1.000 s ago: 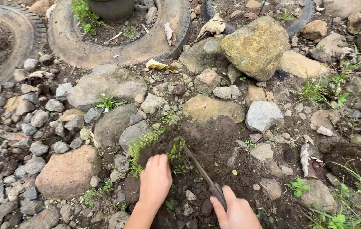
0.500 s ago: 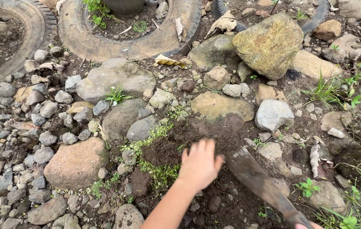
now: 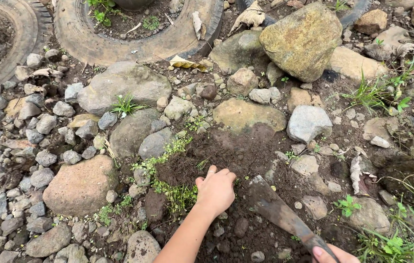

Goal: The person uses a small hand hoe to loosen soil and pull weeds by hand in a garden bed. The person repeatedly scrapes the soil surface, gathers uprooted weeds, and moves them aside.

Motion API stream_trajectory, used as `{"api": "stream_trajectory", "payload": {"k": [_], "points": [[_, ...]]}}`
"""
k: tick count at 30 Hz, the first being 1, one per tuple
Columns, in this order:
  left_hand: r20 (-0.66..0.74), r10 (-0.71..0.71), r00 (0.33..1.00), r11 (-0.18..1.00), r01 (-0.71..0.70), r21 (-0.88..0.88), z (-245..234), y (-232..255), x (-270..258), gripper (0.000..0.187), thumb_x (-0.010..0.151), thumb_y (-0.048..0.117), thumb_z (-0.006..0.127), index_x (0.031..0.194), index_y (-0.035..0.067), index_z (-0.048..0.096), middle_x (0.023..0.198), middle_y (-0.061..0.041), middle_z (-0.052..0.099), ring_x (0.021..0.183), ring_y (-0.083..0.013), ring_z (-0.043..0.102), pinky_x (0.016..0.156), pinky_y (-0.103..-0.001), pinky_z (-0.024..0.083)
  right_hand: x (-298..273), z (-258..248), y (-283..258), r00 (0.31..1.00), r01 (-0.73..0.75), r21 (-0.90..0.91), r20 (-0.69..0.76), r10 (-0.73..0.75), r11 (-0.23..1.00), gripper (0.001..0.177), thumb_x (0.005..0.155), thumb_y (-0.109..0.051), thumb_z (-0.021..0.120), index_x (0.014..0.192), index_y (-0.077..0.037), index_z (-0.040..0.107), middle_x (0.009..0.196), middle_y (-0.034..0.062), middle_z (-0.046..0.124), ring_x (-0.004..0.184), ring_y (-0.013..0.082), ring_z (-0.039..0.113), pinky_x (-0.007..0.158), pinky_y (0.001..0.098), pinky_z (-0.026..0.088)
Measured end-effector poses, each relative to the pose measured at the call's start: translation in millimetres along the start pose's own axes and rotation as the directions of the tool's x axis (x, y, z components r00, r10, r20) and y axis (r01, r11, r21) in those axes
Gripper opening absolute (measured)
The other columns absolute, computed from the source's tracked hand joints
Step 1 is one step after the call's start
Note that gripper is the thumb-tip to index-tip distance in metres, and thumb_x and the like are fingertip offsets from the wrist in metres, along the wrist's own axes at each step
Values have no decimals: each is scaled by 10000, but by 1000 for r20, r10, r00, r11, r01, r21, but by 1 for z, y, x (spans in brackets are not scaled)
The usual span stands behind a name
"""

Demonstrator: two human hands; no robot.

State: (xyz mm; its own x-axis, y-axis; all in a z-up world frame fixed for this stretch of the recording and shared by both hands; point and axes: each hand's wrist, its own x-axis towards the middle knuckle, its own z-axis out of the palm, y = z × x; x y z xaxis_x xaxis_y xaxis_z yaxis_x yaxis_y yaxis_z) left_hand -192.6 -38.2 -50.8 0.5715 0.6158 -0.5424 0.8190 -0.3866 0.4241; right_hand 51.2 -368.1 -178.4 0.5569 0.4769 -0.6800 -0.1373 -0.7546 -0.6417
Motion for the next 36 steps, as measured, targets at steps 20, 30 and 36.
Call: {"api": "stream_trajectory", "payload": {"k": [20,30,36], "points": [[-346,-110,932,928,221,300,-11,-23,34,371,968,156,523,1303,-3,526,1309,-192,508,1306,-358,465,1107,-573,353,-44,101,-207,929,-255,193,322,184,948,341,1001,-308,658,922,7,555,552,49,402,420,164,337,406,333,269],[-223,-177,959,980,193,51,-26,-49,18,338,867,73,549,1200,76,605,1248,-83,625,1301,-253,494,1109,-579,312,-52,118,-223,937,-136,71,333,105,988,307,968,-314,647,894,-27,566,541,35,434,427,152,399,412,327,319],[-248,-188,950,974,213,77,-69,-50,-60,234,955,193,526,1146,102,627,1185,-65,639,1258,-243,536,1076,-632,333,-38,105,-224,868,475,-425,368,-332,770,244,907,-385,721,973,-149,716,572,35,616,549,171,588,540,393,542]]}}
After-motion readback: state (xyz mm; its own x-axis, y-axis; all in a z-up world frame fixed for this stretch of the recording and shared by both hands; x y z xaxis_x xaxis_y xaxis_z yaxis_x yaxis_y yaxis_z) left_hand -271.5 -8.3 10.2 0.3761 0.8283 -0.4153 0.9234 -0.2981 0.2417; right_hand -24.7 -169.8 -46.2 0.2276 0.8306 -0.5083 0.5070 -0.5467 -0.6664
